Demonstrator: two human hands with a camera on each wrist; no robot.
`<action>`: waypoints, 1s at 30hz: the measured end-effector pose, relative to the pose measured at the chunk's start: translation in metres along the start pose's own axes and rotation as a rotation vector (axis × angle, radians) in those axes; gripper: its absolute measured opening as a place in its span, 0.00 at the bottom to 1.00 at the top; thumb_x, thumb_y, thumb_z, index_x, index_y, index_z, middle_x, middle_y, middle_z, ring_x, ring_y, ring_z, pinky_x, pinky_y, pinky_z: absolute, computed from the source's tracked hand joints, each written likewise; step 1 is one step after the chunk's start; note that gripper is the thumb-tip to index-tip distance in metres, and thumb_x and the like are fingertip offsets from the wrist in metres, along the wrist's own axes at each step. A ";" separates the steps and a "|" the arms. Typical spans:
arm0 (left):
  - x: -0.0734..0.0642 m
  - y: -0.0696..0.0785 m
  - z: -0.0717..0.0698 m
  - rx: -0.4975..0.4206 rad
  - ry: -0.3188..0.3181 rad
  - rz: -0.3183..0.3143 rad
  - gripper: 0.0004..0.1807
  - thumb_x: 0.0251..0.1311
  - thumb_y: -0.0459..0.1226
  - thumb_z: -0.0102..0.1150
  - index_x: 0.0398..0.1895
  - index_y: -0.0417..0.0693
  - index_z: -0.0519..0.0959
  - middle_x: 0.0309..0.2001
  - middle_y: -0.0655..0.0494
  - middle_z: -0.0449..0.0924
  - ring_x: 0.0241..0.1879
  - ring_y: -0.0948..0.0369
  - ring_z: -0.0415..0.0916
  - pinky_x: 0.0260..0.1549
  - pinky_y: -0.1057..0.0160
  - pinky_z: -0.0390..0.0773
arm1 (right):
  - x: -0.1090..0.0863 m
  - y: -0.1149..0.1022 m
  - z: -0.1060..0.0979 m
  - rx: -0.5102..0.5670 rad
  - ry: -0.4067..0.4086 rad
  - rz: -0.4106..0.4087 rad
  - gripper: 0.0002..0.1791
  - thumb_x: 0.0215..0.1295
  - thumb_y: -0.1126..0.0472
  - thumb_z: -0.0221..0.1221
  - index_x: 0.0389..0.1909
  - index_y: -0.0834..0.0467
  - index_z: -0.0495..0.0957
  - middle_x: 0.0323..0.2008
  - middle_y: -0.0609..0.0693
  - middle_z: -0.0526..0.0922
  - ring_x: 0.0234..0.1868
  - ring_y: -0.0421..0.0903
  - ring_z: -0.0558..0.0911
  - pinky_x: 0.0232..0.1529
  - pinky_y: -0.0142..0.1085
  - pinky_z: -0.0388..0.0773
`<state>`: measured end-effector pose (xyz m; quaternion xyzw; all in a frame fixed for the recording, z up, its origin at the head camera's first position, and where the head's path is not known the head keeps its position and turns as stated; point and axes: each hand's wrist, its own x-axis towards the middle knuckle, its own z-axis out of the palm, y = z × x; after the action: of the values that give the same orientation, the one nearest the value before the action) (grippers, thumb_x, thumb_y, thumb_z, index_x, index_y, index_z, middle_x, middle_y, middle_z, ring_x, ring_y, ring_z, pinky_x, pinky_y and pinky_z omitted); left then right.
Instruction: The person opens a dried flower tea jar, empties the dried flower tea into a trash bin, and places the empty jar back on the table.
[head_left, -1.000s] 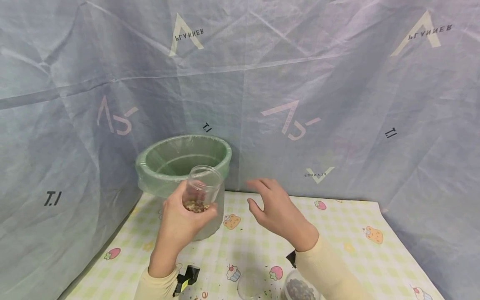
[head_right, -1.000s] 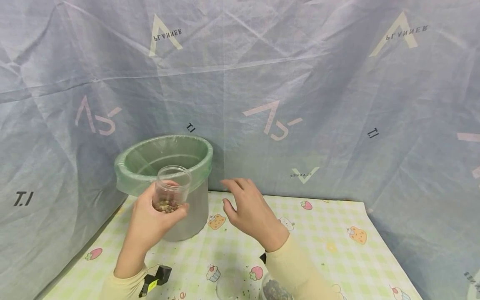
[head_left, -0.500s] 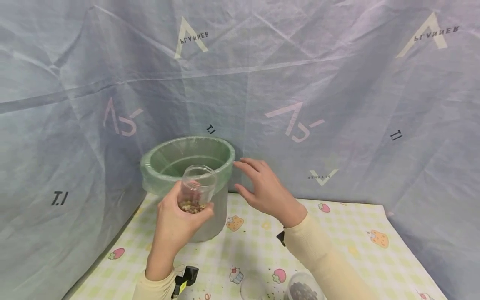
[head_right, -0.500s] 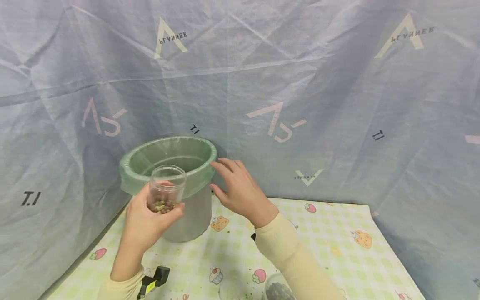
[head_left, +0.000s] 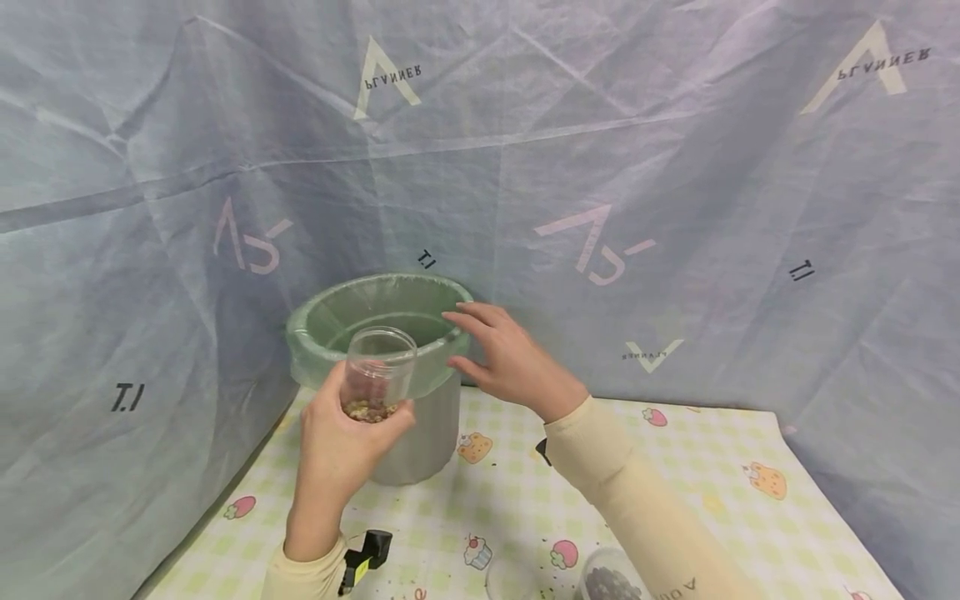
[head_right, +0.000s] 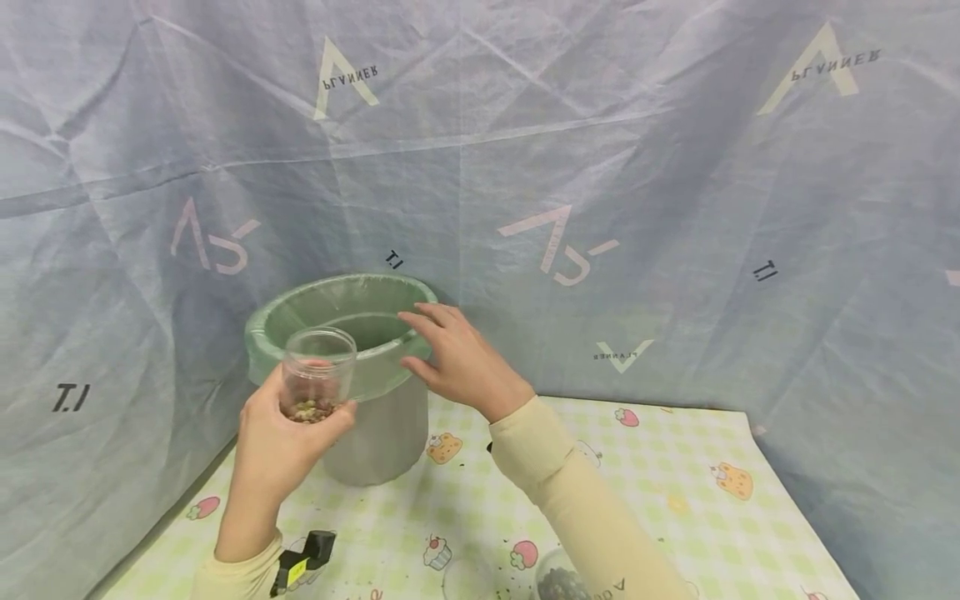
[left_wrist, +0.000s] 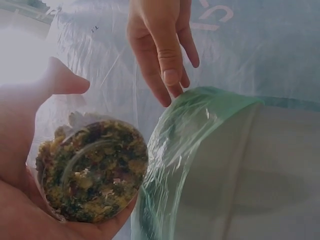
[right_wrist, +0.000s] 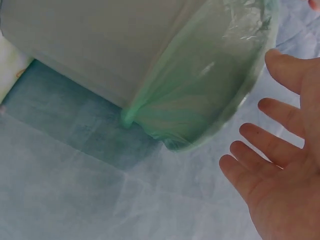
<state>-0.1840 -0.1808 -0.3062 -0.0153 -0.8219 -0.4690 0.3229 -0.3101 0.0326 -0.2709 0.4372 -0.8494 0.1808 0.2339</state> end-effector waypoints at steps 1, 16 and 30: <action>0.000 0.000 0.000 -0.001 0.005 -0.005 0.22 0.50 0.41 0.78 0.48 0.57 0.78 0.38 0.57 0.87 0.37 0.61 0.84 0.33 0.63 0.82 | 0.001 0.001 0.002 0.006 -0.008 0.002 0.35 0.70 0.50 0.66 0.74 0.55 0.69 0.73 0.57 0.69 0.75 0.56 0.68 0.71 0.50 0.69; 0.007 -0.012 -0.004 -0.001 0.046 -0.057 0.19 0.51 0.42 0.78 0.43 0.56 0.78 0.34 0.59 0.85 0.37 0.62 0.81 0.34 0.66 0.81 | 0.015 0.003 0.035 0.057 0.040 -0.028 0.25 0.70 0.49 0.65 0.64 0.55 0.80 0.62 0.52 0.79 0.67 0.51 0.74 0.67 0.44 0.72; 0.008 -0.015 0.003 -0.006 0.029 -0.058 0.19 0.52 0.42 0.78 0.44 0.55 0.78 0.34 0.57 0.85 0.34 0.61 0.82 0.33 0.66 0.81 | 0.019 -0.003 0.041 0.049 0.107 0.019 0.12 0.65 0.55 0.68 0.49 0.49 0.88 0.44 0.46 0.83 0.49 0.47 0.77 0.53 0.39 0.77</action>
<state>-0.1969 -0.1892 -0.3140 0.0143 -0.8158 -0.4810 0.3208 -0.3271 -0.0028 -0.2936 0.4246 -0.8350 0.2268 0.2665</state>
